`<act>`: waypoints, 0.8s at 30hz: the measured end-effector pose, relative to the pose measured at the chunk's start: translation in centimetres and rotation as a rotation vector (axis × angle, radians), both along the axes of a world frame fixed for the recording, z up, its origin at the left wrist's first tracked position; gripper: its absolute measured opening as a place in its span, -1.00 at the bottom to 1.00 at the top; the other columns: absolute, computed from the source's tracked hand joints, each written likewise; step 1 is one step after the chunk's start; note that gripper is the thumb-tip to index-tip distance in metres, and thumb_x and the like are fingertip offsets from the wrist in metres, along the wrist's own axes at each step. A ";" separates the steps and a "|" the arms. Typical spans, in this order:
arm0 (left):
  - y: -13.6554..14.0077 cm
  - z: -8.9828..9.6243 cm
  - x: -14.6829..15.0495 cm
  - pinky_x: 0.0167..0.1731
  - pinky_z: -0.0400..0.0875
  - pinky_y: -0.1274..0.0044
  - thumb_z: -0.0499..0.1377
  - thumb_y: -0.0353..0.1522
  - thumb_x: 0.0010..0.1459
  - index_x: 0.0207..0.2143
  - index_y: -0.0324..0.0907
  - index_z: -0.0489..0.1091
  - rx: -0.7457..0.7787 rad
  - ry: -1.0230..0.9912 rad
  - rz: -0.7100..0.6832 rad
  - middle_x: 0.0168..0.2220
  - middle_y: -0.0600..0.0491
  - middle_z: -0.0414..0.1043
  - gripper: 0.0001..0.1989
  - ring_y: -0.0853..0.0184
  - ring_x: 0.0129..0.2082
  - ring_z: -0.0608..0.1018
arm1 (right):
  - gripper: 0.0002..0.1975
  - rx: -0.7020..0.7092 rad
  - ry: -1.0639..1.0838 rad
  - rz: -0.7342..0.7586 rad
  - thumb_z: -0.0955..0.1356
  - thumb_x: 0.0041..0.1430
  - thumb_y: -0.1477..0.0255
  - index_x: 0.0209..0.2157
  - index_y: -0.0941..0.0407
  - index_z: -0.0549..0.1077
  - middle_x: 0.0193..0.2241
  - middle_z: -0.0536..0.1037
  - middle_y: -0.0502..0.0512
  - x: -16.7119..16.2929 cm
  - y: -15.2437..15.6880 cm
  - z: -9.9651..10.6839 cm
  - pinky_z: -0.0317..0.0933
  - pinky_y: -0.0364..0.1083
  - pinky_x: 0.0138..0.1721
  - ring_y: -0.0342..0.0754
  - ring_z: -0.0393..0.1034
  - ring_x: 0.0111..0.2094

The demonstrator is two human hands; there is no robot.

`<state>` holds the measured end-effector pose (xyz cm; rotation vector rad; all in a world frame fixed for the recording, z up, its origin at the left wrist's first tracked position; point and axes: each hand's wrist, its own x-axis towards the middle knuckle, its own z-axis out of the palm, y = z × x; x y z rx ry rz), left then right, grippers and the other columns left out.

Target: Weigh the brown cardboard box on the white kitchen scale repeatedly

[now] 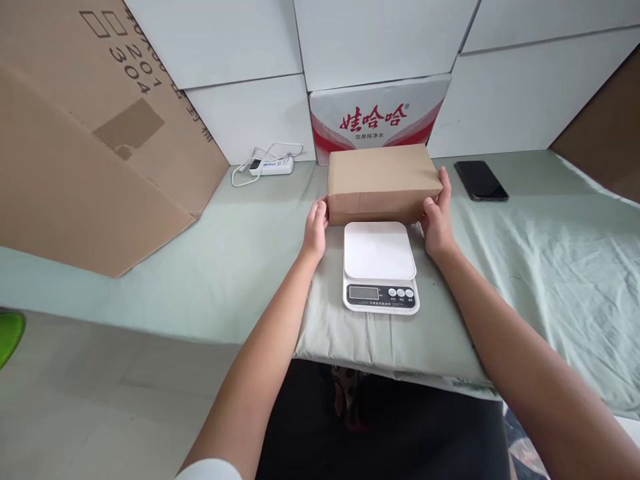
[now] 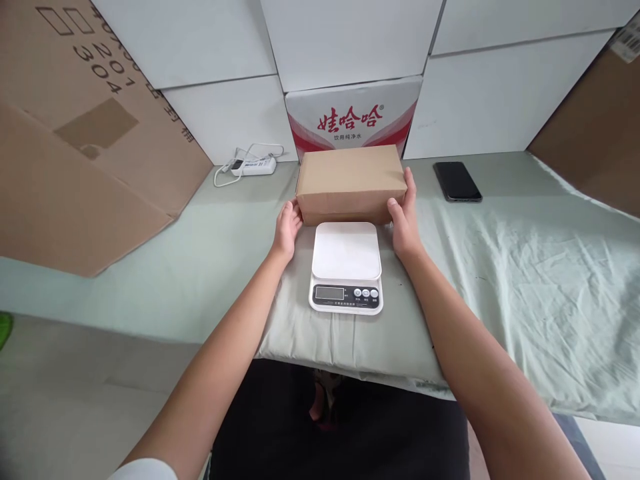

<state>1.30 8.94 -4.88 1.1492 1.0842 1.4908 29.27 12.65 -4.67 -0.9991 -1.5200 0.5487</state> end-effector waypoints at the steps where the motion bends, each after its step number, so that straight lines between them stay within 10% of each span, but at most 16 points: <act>1: 0.0 -0.1 0.0 0.56 0.34 0.19 0.08 0.29 0.38 0.32 -0.05 0.48 0.000 -0.006 -0.001 0.48 -0.11 0.51 -0.21 -0.05 0.61 0.37 | 0.04 -0.006 0.001 0.006 0.28 0.19 -0.43 0.56 -0.23 0.20 0.54 0.32 0.07 0.1 0.1 -0.1 0.06 0.45 0.65 0.34 0.04 0.65; 18: 0.3 0.0 0.1 0.56 0.33 0.27 0.09 0.23 0.41 0.35 -0.09 0.45 -0.025 0.006 0.012 0.49 -0.12 0.49 -0.24 0.00 0.60 0.39 | 0.30 -0.202 0.197 0.086 0.39 0.04 -0.38 0.65 -0.15 -0.10 0.69 0.05 0.03 0.8 3.0 -3.2 -0.19 0.30 0.75 0.21 -0.13 0.73; 24: 0.2 0.2 -0.1 0.53 0.35 0.28 0.08 0.10 0.46 0.38 -0.10 0.45 -0.047 -0.001 0.022 0.53 -0.12 0.44 -0.32 0.02 0.61 0.38 | 0.15 -0.263 0.259 0.137 0.36 0.22 -0.26 0.66 -0.25 -0.19 0.63 0.23 0.02 1.4 2.0 -3.4 0.19 0.38 0.61 0.27 0.18 0.63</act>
